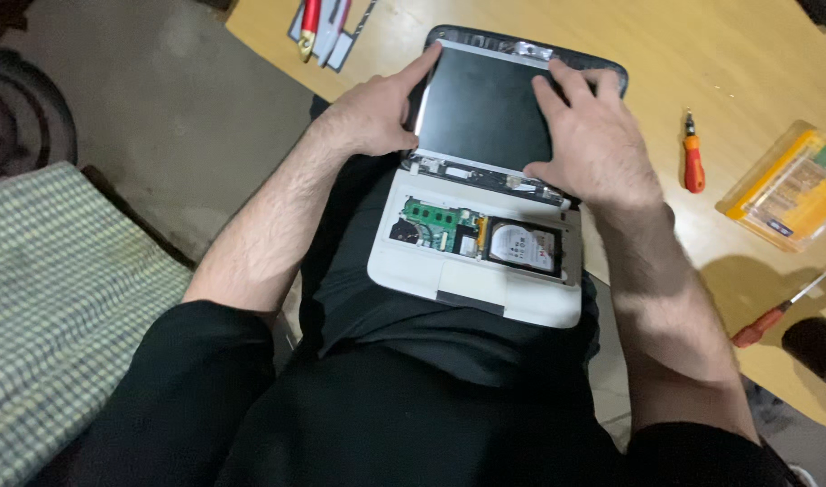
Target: The person connects a ribbon cable to a new laptop screen and aligns it into the laptop frame. They then use a screwdriver to secure the screen with screws around the bezel and finally place the top cover back onto the laptop.
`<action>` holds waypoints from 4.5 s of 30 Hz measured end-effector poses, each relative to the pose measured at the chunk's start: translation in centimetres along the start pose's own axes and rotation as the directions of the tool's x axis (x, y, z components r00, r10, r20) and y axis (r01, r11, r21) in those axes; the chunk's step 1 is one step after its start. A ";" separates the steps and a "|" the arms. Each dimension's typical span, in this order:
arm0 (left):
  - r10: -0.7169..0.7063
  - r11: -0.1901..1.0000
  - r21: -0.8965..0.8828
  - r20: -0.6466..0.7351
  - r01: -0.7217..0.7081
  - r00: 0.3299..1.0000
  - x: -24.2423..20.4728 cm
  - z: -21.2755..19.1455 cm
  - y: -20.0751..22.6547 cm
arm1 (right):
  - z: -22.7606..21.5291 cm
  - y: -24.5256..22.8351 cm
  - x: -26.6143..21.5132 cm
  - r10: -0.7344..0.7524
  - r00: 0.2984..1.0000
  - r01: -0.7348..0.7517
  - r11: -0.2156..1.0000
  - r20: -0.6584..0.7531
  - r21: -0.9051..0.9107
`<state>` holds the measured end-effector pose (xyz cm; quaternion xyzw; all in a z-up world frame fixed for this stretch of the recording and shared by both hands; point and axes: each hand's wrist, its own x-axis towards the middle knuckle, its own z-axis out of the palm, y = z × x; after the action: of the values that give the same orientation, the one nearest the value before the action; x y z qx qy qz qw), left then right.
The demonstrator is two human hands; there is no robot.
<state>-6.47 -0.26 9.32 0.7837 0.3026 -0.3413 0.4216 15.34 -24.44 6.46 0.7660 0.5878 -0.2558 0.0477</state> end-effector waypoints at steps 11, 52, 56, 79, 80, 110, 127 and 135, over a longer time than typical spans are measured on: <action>-0.057 0.997 0.047 -0.022 0.058 0.998 -1.0 -0.8 2.1 | -2.2 7.1 -6.2 0.238 0.968 -0.187 0.896 -0.082 0.402; 0.086 0.909 -0.388 -0.189 -0.155 0.978 -1.1 4.8 -5.2 | 2.3 10.1 -15.0 0.596 0.787 -0.428 0.715 -0.161 0.553; -0.066 0.850 -0.518 -0.284 -0.095 0.957 -1.2 7.1 -5.7 | 4.8 10.6 -14.1 0.595 0.785 -0.473 0.756 -0.174 0.452; -0.049 0.806 -0.536 -0.481 -0.250 0.875 1.5 11.5 -8.6 | 11.1 15.2 -7.9 0.921 0.321 0.406 0.077 -0.221 0.911; -0.055 0.801 -0.547 -0.471 -0.242 0.881 1.5 11.7 -8.8 | 11.2 15.5 -7.5 0.929 0.324 0.369 0.050 -0.179 0.928; -0.048 0.760 -0.584 -0.489 -0.286 0.871 2.1 11.9 -8.7 | 10.2 15.1 -5.7 0.903 0.284 0.422 0.184 -0.322 0.888; 0.344 0.818 -0.021 -0.783 -0.575 0.518 -3.4 12.6 -0.5 | 8.0 3.4 -8.8 0.697 0.708 0.523 -0.408 -0.115 0.748; 0.530 0.527 -0.095 -0.740 -0.844 0.415 -7.7 13.4 7.4 | 6.5 -4.2 -10.7 0.441 0.863 0.486 -0.588 -0.247 0.646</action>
<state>-9.01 -16.72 13.25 0.7765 0.1322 0.2370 0.5687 7.37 -34.98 6.61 0.3760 0.0263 -0.4208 -0.8251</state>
